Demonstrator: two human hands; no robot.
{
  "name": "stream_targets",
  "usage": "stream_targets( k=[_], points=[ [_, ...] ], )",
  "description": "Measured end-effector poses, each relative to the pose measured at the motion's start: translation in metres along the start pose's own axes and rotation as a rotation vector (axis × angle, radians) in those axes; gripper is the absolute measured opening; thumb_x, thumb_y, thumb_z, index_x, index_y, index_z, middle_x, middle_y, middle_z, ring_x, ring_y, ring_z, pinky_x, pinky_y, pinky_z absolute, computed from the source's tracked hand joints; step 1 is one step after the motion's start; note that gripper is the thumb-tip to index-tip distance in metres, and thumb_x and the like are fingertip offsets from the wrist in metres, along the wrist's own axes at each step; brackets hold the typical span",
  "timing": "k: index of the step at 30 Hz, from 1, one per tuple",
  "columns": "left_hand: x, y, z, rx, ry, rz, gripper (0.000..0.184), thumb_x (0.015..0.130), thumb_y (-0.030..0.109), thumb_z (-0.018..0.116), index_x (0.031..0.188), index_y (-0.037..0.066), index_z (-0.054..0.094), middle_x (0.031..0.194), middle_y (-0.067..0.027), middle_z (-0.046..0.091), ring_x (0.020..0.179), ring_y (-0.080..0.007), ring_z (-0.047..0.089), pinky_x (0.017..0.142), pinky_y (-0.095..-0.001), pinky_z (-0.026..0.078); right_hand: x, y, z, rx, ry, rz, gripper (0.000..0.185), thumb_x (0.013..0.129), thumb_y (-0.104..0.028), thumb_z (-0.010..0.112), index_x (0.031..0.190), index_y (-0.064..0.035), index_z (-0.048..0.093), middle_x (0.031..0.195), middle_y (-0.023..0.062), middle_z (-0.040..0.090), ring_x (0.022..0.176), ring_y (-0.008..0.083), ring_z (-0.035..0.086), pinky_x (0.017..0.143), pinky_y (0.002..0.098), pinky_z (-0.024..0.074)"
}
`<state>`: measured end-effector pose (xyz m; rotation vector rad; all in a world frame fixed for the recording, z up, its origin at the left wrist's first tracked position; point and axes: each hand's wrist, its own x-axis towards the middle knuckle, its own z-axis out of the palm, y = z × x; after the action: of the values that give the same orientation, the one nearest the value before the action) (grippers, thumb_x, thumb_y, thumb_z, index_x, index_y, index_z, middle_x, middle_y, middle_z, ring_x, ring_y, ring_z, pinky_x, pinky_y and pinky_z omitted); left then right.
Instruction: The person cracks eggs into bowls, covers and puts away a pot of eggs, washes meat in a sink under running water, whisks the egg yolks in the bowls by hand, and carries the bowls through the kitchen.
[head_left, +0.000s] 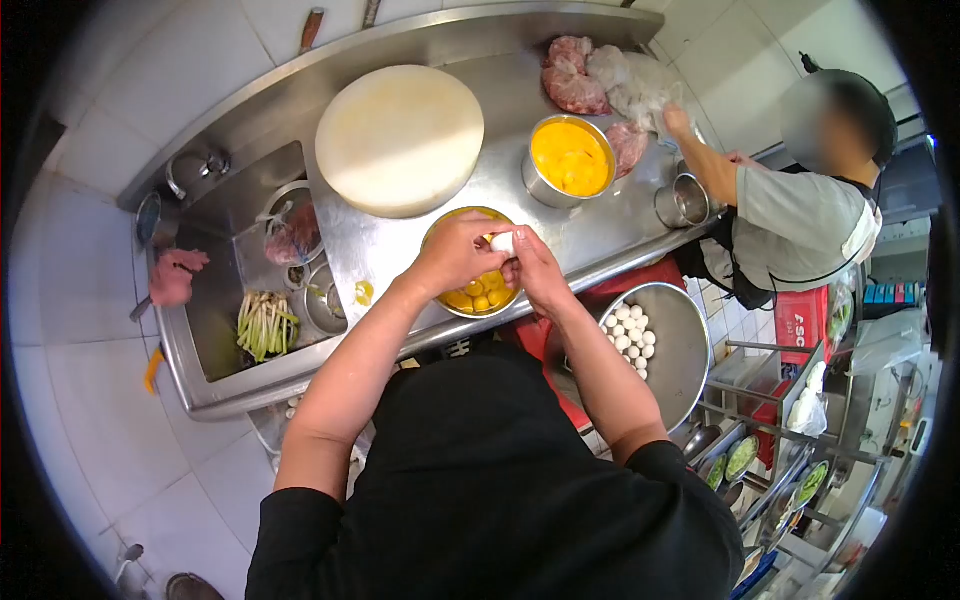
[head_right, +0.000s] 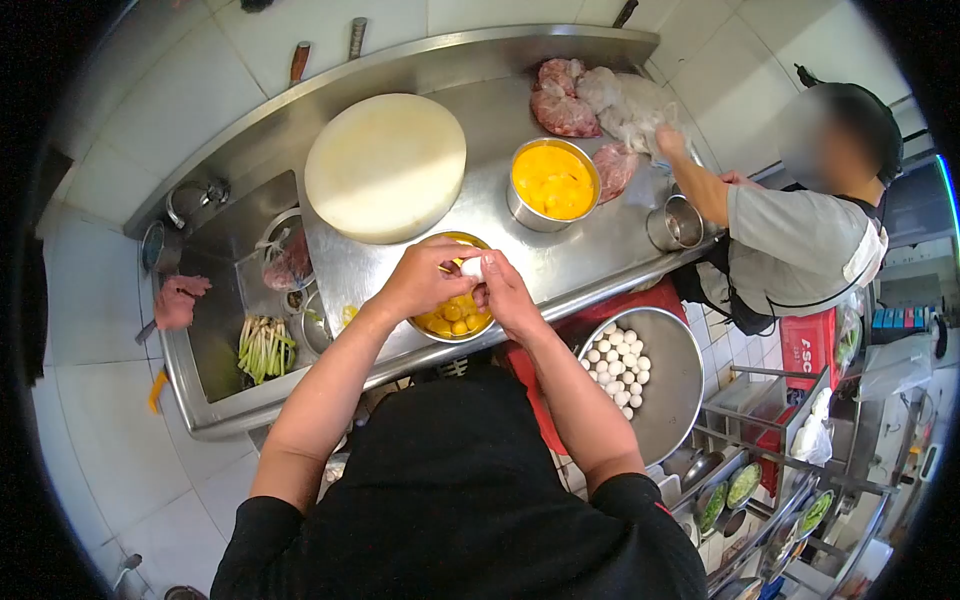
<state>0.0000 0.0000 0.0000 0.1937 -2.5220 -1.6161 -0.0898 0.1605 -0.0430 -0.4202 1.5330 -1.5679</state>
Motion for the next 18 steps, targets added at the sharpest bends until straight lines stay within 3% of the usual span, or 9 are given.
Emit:
stream_targets(
  k=[3, 6, 8, 9, 11, 12, 14, 15, 18],
  points=[
    [-0.003, -0.011, -0.002, 0.005, 0.028, 0.031, 0.038, 0.076, 0.008, 0.073, 0.114, 0.003, 0.067, 0.110, -0.0131, 0.065, 0.087, -0.0207, 0.067, 0.079, -0.0293, 0.055, 0.002, 0.000, 0.007, -0.044, -0.044, -0.042, 0.040, 0.105, -0.039, 0.031, 0.125, -0.0077, 0.048, 0.081, 0.0014, 0.052, 0.063, 0.0095, 0.050, 0.058, 0.0247, 0.0448],
    [-0.003, -0.021, 0.000, 0.040, 0.093, 0.055, 0.038, 0.075, 0.006, 0.071, 0.112, 0.005, 0.068, 0.109, -0.0132, 0.065, 0.088, -0.0201, 0.066, 0.078, -0.0298, 0.055, -0.002, -0.013, 0.009, -0.224, -0.046, -0.104, 0.041, 0.106, -0.039, 0.030, 0.124, -0.0067, 0.048, 0.079, -0.0013, 0.048, 0.061, 0.0054, 0.045, 0.055, 0.0226, 0.0422],
    [-0.007, -0.029, 0.000, 0.014, 0.096, 0.050, 0.038, 0.075, 0.005, 0.070, 0.113, 0.005, 0.067, 0.110, -0.0136, 0.065, 0.091, -0.0214, 0.066, 0.079, -0.0300, 0.055, -0.005, -0.018, 0.003, -0.359, -0.128, -0.067, 0.039, 0.105, -0.036, 0.032, 0.127, -0.0063, 0.047, 0.094, 0.0080, 0.059, 0.076, 0.0145, 0.057, 0.067, 0.0270, 0.0469],
    [-0.007, -0.027, -0.001, 0.011, 0.094, 0.053, 0.038, 0.075, 0.005, 0.070, 0.113, 0.005, 0.067, 0.110, -0.0136, 0.065, 0.091, -0.0214, 0.066, 0.079, -0.0300, 0.055, -0.003, -0.016, 0.001, -0.360, -0.124, -0.067, 0.039, 0.105, -0.036, 0.032, 0.127, -0.0063, 0.047, 0.094, 0.0080, 0.059, 0.076, 0.0145, 0.057, 0.067, 0.0270, 0.0469],
    [-0.008, -0.023, -0.002, 0.164, 0.058, 0.091, 0.039, 0.075, 0.005, 0.069, 0.113, 0.002, 0.066, 0.111, -0.0140, 0.064, 0.095, -0.0233, 0.065, 0.082, -0.0301, 0.054, 0.000, -0.007, 0.002, -0.782, 0.028, -0.477, 0.037, 0.103, -0.031, 0.038, 0.127, -0.0038, 0.045, 0.100, 0.0215, 0.061, 0.094, 0.0338, 0.062, 0.085, 0.0397, 0.0482],
    [-0.007, -0.020, -0.001, 0.164, 0.046, 0.096, 0.039, 0.075, 0.005, 0.069, 0.113, 0.002, 0.066, 0.111, -0.0140, 0.064, 0.095, -0.0233, 0.065, 0.082, -0.0301, 0.054, -0.002, -0.013, 0.005, -0.779, 0.041, -0.474, 0.037, 0.103, -0.031, 0.038, 0.127, -0.0038, 0.045, 0.100, 0.0215, 0.061, 0.094, 0.0338, 0.062, 0.085, 0.0397, 0.0482],
    [-0.007, -0.014, 0.006, 0.254, 0.126, 0.162, 0.042, 0.074, 0.009, 0.070, 0.116, 0.006, 0.065, 0.115, -0.0164, 0.063, 0.096, -0.0274, 0.065, 0.081, -0.0330, 0.055, -0.008, -0.028, 0.014, -0.747, 0.022, -0.317, 0.044, 0.102, -0.034, 0.038, 0.132, -0.0025, 0.041, 0.117, 0.0301, 0.056, 0.114, 0.0440, 0.053, 0.098, 0.0450, 0.0407],
    [-0.007, -0.013, 0.008, 0.246, 0.094, 0.179, 0.042, 0.074, 0.009, 0.070, 0.116, 0.006, 0.065, 0.115, -0.0164, 0.063, 0.096, -0.0274, 0.065, 0.081, -0.0330, 0.055, -0.006, -0.023, 0.017, -0.741, 0.058, -0.306, 0.044, 0.102, -0.034, 0.038, 0.132, -0.0025, 0.041, 0.117, 0.0301, 0.056, 0.114, 0.0440, 0.053, 0.098, 0.0450, 0.0407],
    [-0.009, -0.030, 0.013, -0.089, 0.179, -0.040, 0.042, 0.078, 0.008, 0.071, 0.119, 0.004, 0.063, 0.114, -0.0119, 0.064, 0.097, -0.0197, 0.064, 0.082, -0.0306, 0.055, -0.019, -0.023, 0.011, -0.728, 0.089, -0.208, 0.052, 0.102, -0.040, 0.033, 0.140, -0.0043, 0.036, 0.121, 0.0279, 0.057, 0.112, 0.0447, 0.055, 0.096, 0.0446, 0.0427]
  ],
)
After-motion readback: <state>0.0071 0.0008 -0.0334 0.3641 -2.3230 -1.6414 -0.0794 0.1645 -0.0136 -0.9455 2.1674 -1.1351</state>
